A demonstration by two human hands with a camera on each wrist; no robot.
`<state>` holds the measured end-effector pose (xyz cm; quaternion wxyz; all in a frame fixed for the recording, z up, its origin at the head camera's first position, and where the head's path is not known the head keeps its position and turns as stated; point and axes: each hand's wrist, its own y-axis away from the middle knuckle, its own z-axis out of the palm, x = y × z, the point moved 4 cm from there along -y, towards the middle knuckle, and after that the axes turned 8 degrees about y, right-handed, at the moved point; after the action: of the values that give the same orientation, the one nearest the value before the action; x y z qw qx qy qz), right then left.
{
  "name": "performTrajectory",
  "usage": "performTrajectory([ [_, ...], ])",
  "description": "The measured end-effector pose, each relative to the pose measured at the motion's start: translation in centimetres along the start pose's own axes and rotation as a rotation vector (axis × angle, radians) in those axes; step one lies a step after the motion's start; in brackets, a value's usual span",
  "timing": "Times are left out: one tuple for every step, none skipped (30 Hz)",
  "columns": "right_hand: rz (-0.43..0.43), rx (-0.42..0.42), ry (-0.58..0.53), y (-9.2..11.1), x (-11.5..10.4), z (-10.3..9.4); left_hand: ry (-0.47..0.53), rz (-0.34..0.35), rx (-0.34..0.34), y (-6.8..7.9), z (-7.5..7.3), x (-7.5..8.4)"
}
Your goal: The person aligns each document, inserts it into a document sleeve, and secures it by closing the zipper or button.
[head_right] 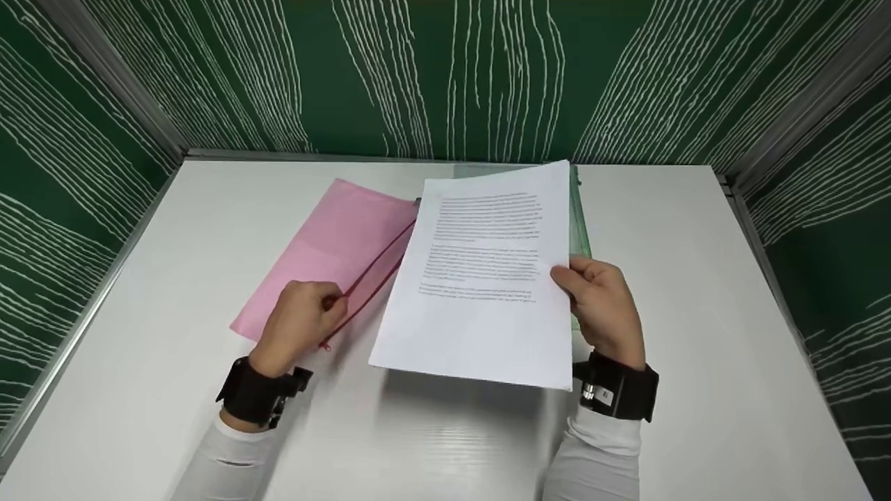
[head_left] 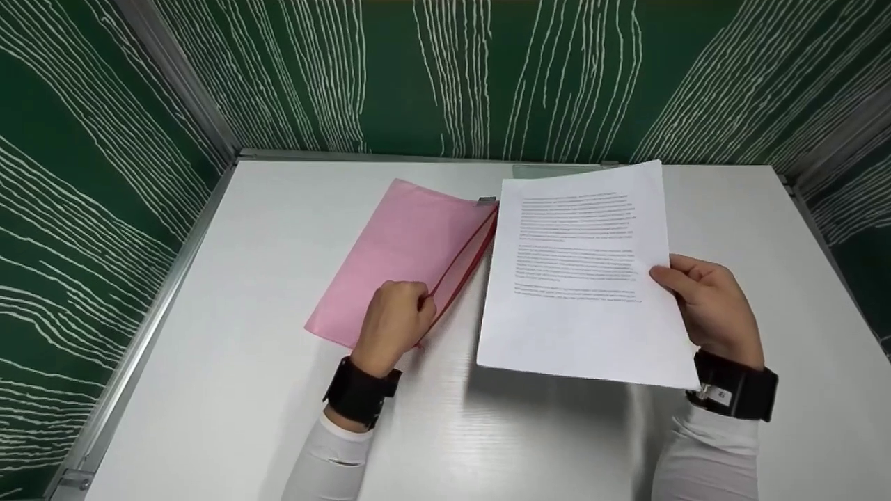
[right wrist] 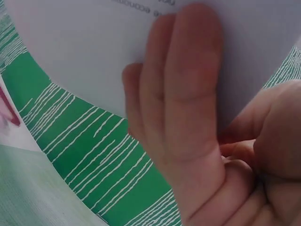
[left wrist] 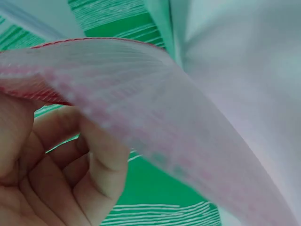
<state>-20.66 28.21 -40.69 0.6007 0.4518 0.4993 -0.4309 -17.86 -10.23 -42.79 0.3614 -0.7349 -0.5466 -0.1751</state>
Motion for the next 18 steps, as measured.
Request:
performTrajectory([
  [0.012, -0.009, 0.014, 0.0, 0.1, 0.1, 0.006, 0.009, 0.016, 0.0, -0.2, 0.1],
  [0.026, -0.02, 0.025, 0.0, 0.1, 0.2, 0.011, 0.018, 0.031, 0.0, -0.4, 0.2],
  [0.036, -0.033, 0.031, 0.0, 0.2, 0.3, 0.015, 0.029, 0.046, 0.0, -0.5, 0.3],
  [0.044, -0.046, 0.037, 0.0, 0.2, 0.4, 0.017, 0.041, 0.063, 0.0, -0.6, 0.4],
  [0.049, -0.058, 0.041, 0.0, 0.2, 0.5, 0.015, 0.052, 0.078, 0.0, -0.7, 0.5],
  [0.052, -0.071, 0.039, 0.0, 0.2, 0.6, 0.013, 0.062, 0.095, 0.0, -0.8, 0.7],
  [0.053, -0.083, 0.032, 0.0, 0.2, 0.7, 0.01, 0.07, 0.11, 0.0, -0.9, 0.8],
  [0.057, -0.093, 0.027, 0.0, 0.2, 0.9, 0.009, 0.077, 0.126, 0.0, -1.0, 0.9],
  [0.058, -0.101, 0.027, 0.0, 0.2, 1.0, 0.008, 0.083, 0.14, 0.1, -1.0, 1.0],
  [0.058, -0.108, 0.026, 0.0, 0.2, 1.1, 0.005, 0.09, 0.154, 0.1, -1.1, 1.1],
  [0.061, -0.113, 0.021, 0.0, 0.2, 1.3, 0.002, 0.095, 0.166, 0.1, -1.2, 1.2],
  [0.062, -0.119, 0.02, 0.0, 0.2, 1.4, 0.0, 0.099, 0.177, 0.1, -1.3, 1.3],
  [0.066, -0.124, 0.018, 0.0, 0.1, 1.6, -0.007, 0.103, 0.188, 0.1, -1.3, 1.4],
  [0.073, -0.13, 0.015, 0.0, 0.1, 1.8, -0.014, 0.106, 0.197, 0.2, -1.4, 1.5],
  [0.079, -0.139, 0.008, 0.0, 0.1, 2.0, -0.023, 0.111, 0.206, 0.2, -1.4, 1.6],
  [0.084, -0.145, 0.001, -0.1, 0.1, 2.2, -0.034, 0.117, 0.214, 0.3, -1.5, 1.7],
  [0.087, -0.15, -0.001, -0.1, 0.1, 2.3, -0.046, 0.123, 0.22, 0.3, -1.5, 1.8],
  [0.091, -0.155, -0.001, -0.1, 0.0, 2.5, -0.063, 0.131, 0.225, 0.4, -1.5, 2.0],
])
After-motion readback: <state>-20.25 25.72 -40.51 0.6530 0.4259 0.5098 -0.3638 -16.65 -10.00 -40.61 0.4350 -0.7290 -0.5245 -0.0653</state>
